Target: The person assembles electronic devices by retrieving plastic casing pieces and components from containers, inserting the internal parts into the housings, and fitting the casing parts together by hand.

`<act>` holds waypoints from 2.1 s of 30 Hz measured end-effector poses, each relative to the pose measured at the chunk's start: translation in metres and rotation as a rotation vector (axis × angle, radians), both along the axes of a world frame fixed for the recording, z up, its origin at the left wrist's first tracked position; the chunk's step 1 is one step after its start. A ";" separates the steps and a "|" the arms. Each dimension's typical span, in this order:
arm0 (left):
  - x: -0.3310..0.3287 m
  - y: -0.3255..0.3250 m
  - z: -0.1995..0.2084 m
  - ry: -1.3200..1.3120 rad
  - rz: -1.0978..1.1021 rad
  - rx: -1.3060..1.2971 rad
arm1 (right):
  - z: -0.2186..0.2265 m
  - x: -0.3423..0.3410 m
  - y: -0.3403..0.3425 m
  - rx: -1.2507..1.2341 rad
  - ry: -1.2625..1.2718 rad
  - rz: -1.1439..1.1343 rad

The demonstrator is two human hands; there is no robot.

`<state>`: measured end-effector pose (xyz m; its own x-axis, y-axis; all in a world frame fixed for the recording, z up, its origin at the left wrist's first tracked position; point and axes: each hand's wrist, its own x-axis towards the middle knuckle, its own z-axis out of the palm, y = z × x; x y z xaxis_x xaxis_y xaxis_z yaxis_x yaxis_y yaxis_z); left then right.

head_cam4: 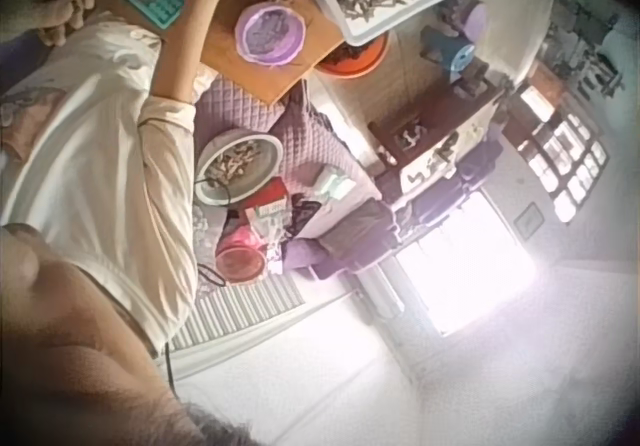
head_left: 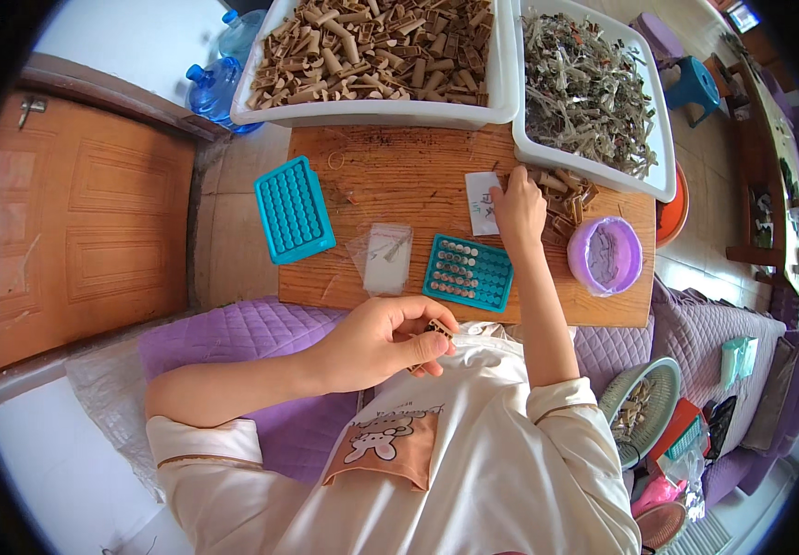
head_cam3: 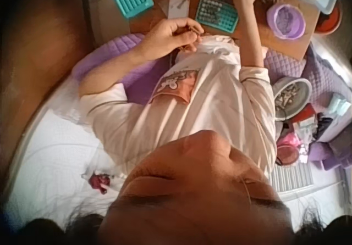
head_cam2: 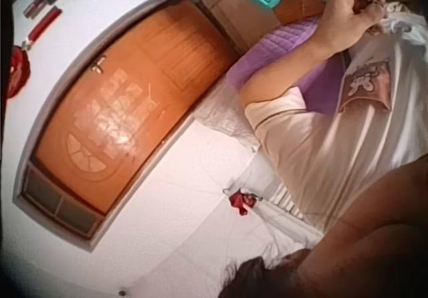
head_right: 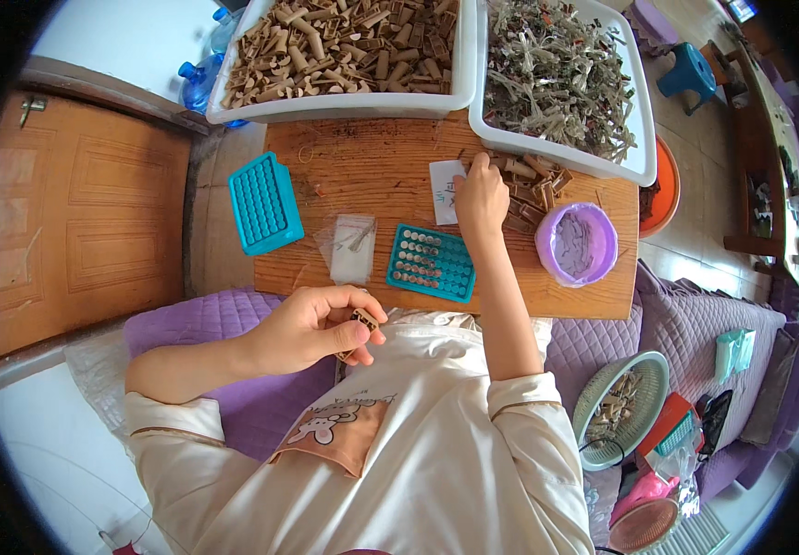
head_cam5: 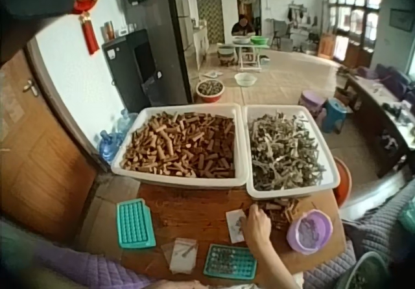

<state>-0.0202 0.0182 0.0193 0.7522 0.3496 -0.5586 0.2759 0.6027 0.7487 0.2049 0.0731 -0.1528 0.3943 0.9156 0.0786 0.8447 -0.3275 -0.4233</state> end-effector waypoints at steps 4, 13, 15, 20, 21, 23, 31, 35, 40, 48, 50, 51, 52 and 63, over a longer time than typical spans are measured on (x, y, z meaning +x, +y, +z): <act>-0.002 0.000 0.001 -0.009 0.007 0.033 | 0.005 0.000 0.007 -0.089 -0.036 -0.102; -0.001 0.008 -0.003 -0.062 0.207 0.055 | 0.095 -0.025 -0.045 0.273 1.042 0.068; -0.001 0.008 -0.002 -0.114 0.292 -0.027 | 0.121 -0.040 -0.062 0.308 1.334 0.117; 0.003 0.007 0.004 -0.194 0.377 0.016 | 0.155 -0.071 -0.093 0.375 1.775 0.238; 0.002 0.007 0.007 -0.257 0.370 0.049 | 0.151 -0.075 -0.096 0.393 1.837 0.317; 0.000 0.007 0.003 -0.233 0.363 0.040 | 0.142 -0.080 -0.098 0.392 1.786 0.297; -0.002 0.004 0.005 -0.114 0.315 0.125 | 0.144 -0.074 -0.103 0.346 1.169 0.253; 0.001 0.001 0.005 -0.140 0.298 0.439 | 0.152 -0.068 -0.104 0.266 0.977 0.271; -0.002 -0.001 0.006 -0.173 0.321 0.599 | 0.150 -0.063 -0.104 0.372 0.868 0.382; -0.003 -0.002 0.010 -0.326 0.423 0.530 | 0.142 -0.069 -0.113 0.411 1.261 0.302; -0.002 -0.003 0.010 -0.362 0.447 0.505 | 0.140 -0.074 -0.115 0.404 1.321 0.307; -0.002 -0.003 0.010 -0.398 0.473 0.481 | 0.141 -0.078 -0.116 0.398 1.401 0.291; -0.001 -0.002 0.009 -0.399 0.468 0.479 | 0.141 -0.083 -0.116 0.394 1.480 0.271; 0.001 -0.002 0.004 -0.397 0.470 0.527 | 0.134 -0.101 -0.106 0.530 1.196 0.283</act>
<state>-0.0195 0.0160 0.0231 0.5685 0.8214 0.0460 -0.2650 0.1300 0.9554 0.1040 -0.0324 -0.0183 0.2728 0.9433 0.1890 -0.1206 0.2285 -0.9661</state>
